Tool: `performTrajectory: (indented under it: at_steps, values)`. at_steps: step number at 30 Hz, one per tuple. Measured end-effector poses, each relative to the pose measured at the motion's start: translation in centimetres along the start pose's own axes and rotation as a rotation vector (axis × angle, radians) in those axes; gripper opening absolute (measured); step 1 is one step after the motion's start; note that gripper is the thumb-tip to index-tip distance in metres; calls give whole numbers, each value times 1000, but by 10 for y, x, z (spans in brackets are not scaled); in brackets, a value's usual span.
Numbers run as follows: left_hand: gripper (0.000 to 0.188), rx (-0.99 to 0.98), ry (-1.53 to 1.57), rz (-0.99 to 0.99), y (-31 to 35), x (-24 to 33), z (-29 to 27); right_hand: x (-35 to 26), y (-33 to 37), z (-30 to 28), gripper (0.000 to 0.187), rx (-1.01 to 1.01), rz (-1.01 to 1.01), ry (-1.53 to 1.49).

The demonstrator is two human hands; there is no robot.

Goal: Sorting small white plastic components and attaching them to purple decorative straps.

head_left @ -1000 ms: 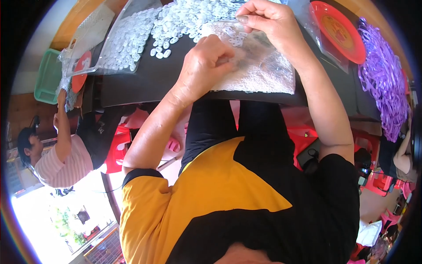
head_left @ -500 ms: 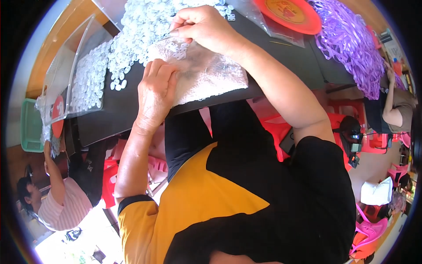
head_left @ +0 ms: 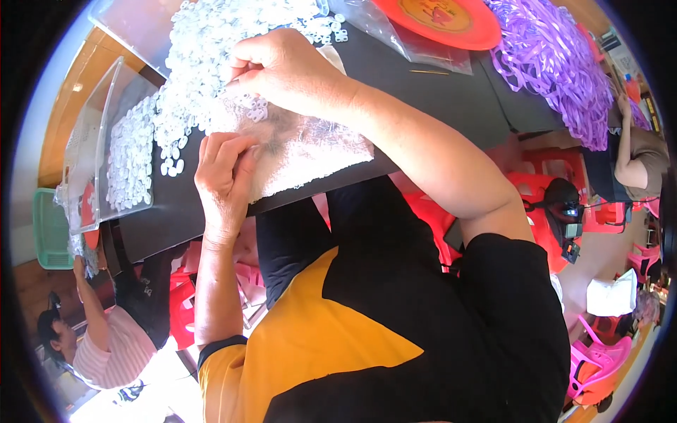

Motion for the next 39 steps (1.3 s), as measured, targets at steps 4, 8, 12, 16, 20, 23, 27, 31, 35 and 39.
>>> performTrajectory:
  at_steps: [4, 8, 12, 16, 20, 23, 27, 31, 35, 39]
  values:
    - [13, 32, 66, -88, 4, -7, -1, -4, 1, 1, 7, 1, -58, 26]
    - [12, 145, 136, -132, 7, -10, -15, -8, -3, -1, 8, 3, -110, 10]
    - [8, 297, 430, -465, 7, -26, -16, -11, -6, -12, 6, 66, -60, -143]
    - [14, 244, 855, -656, -16, -22, -12, -4, 0, -12, 8, -30, 255, -328]
    - [12, 255, 1128, -683, -29, -30, -2, -13, 0, -3, 12, -101, 362, -397]
    - [9, 292, 1188, -680, -39, -29, 4, -25, -5, -1, 10, -91, 400, -411]
    - [10, 297, 1259, -706, -49, -28, 8, -32, -13, -1, 7, -68, 410, -444]
    - [10, 309, 1332, -697, -58, -21, 7, -36, -18, -3, 4, 18, 356, -428]
    - [9, 347, 1354, -667, -62, -21, 9, -24, -22, 0, 4, 86, 251, -347]
    - [7, 329, 1329, -682, -68, -31, 14, -16, -22, 5, 4, 146, 183, -339]
Point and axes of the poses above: each hand's wrist, its own y-axis away from the middle knuckle, its own z-axis out of the palm, x = y × z, the point moved 5 cm from there along -y, towards the middle knuckle, and after that the axes turned 5 degrees about x, right-handed, at the moved point
